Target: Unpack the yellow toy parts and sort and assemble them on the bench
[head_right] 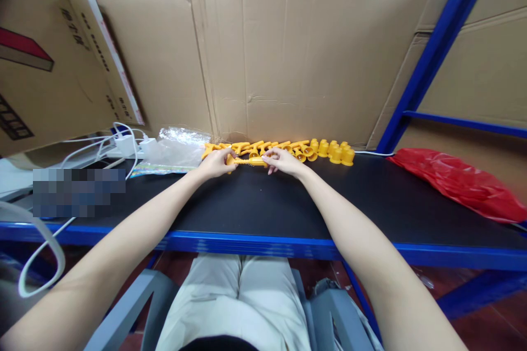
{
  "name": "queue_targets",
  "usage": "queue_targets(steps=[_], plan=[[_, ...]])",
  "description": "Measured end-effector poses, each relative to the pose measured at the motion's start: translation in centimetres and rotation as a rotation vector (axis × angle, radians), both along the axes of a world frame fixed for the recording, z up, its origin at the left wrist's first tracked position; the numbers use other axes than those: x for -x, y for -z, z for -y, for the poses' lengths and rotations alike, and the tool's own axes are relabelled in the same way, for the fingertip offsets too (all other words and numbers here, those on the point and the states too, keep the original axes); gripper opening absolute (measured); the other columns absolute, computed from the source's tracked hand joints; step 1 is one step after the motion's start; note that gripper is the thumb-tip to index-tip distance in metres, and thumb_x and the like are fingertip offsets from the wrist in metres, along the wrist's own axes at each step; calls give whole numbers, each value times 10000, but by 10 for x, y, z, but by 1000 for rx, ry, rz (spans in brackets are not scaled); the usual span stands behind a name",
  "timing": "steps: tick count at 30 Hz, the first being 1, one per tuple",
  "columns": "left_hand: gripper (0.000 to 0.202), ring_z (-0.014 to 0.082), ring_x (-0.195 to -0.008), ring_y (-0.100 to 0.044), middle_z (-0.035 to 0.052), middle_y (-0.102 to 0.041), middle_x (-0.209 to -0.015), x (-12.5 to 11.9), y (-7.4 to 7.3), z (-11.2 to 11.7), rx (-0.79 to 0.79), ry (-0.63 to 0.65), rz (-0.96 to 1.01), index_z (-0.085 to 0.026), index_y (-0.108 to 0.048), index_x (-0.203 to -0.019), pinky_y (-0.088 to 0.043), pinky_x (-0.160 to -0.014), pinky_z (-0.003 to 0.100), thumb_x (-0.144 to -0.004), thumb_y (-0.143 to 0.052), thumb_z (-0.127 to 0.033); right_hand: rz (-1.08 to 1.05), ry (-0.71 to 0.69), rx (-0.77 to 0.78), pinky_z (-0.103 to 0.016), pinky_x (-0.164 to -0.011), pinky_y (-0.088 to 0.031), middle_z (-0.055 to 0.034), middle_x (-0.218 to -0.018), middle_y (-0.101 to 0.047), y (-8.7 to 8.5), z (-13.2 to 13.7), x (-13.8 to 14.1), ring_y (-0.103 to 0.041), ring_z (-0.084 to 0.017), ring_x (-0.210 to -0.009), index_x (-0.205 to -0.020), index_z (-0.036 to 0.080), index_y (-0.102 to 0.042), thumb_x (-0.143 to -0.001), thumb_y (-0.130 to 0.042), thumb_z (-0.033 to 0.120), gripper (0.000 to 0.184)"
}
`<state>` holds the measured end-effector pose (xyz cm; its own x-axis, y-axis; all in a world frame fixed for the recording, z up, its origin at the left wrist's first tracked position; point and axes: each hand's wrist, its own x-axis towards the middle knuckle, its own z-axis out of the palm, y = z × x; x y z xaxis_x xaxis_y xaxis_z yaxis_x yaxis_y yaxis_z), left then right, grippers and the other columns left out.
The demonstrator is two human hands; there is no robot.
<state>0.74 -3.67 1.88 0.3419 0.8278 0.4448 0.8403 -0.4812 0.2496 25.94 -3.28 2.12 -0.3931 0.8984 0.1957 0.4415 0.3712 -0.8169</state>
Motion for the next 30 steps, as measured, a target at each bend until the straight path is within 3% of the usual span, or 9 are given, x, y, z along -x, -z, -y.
queue_targets(steps=[4, 9, 16, 23, 27, 30], plan=[[293, 161, -667, -563, 5, -598, -684, 1, 2, -3, 12, -1, 19, -201, -621, -964, -394, -610, 258, -723, -604, -367, -1, -10, -19, -322, -651, -535, -73, -868, -641, 3, -2, 1, -634, -144, -643, -1023, 169, -548, -841, -560, 350, 257], [275, 137, -623, -545, -12, -580, -649, 1, 3, -6, 81, 23, 69, -186, -625, -915, -383, -589, 245, -696, -632, -351, -17, -8, -85, -323, -681, -534, -78, -1047, -600, 2, -3, -3, -629, -139, -730, -1076, 199, -544, -758, -656, 307, 355], [281, 147, -642, -548, 1, -600, -674, 0, 0, -1, 7, 23, 91, -185, -618, -946, -386, -607, 258, -710, -619, -337, -17, 35, -24, -300, -622, -500, -49, -733, -646, -4, 2, -1, -559, -108, -532, -882, 149, -576, -824, -580, 421, 278], [270, 150, -650, -545, 5, -596, -677, -1, -3, 1, -16, 6, 86, -188, -614, -945, -378, -618, 260, -712, -609, -323, -92, 24, 12, -237, -515, -461, -32, -658, -647, -4, 3, 6, -543, -87, -462, -859, 166, -511, -884, -495, 461, 296], [282, 151, -643, -538, 9, -596, -678, 0, -1, -2, -19, 1, 92, -182, -614, -953, -370, -619, 261, -709, -613, -324, -95, 0, 40, -231, -528, -472, -8, -684, -649, -6, 5, 3, -582, -100, -517, -1008, 178, -474, -799, -640, 389, 340], [273, 148, -626, -526, 4, -588, -661, 0, -1, -2, -16, 6, 98, -186, -614, -944, -356, -600, 256, -711, -608, -327, -127, -67, 57, -228, -543, -481, 18, -667, -643, -7, 6, -1, -583, -95, -519, -990, 191, -458, -705, -737, 346, 427]])
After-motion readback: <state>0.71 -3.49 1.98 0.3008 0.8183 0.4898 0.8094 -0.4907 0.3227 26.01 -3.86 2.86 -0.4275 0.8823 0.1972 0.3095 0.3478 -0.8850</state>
